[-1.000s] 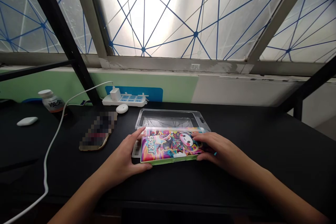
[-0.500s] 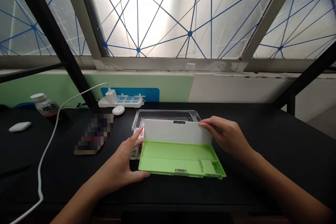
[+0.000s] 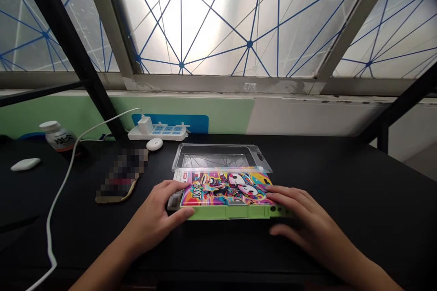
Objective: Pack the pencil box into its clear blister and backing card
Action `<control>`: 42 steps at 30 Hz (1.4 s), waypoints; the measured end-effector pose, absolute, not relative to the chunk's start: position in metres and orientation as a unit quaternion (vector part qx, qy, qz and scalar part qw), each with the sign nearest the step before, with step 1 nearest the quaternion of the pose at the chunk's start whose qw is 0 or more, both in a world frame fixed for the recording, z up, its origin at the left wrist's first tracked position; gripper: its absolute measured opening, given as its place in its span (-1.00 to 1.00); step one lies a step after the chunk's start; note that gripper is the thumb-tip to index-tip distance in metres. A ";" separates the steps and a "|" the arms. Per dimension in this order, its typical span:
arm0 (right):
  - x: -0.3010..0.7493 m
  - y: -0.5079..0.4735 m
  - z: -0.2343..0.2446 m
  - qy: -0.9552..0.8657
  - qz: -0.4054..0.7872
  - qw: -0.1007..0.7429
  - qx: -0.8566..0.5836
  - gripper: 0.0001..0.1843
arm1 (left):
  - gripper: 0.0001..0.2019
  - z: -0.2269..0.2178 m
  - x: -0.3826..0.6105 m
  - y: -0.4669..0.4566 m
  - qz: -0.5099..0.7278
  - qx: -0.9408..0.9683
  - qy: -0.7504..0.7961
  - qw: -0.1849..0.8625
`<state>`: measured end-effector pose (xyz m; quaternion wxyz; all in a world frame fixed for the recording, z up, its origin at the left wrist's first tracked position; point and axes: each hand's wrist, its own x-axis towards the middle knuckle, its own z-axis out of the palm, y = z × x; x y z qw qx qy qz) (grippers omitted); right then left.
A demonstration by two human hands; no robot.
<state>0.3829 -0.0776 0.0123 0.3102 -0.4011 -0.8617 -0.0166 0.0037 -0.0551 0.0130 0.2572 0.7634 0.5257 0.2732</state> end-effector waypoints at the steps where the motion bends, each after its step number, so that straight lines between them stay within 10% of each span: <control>1: 0.382 -0.076 0.011 -0.857 -0.022 0.316 -0.407 -0.52 | -0.49 0.012 0.003 -0.055 0.274 0.767 0.520 0.255; 11: 0.357 -0.038 0.032 -0.843 -0.063 0.232 -0.481 -0.69 | -0.64 0.011 0.012 -0.053 0.224 0.803 0.515 0.199; 20: 0.296 -0.036 0.037 -0.881 -0.048 0.152 -0.446 -0.66 | -0.24 0.005 0.010 -0.054 0.254 0.784 0.516 0.233; 32: 0.274 -0.021 0.023 -0.860 -0.101 0.259 -0.427 -0.79 | 0.07 0.015 0.014 -0.056 0.258 0.792 0.489 0.258; 37: 0.284 -0.041 0.043 -0.867 -0.136 0.308 -0.368 -0.81 | -0.45 0.020 0.010 -0.056 0.257 0.778 0.494 0.292; 42: 0.321 -0.076 0.070 -0.919 -0.048 0.251 -0.299 -0.72 | -0.48 0.018 0.002 -0.056 0.240 0.798 0.476 0.281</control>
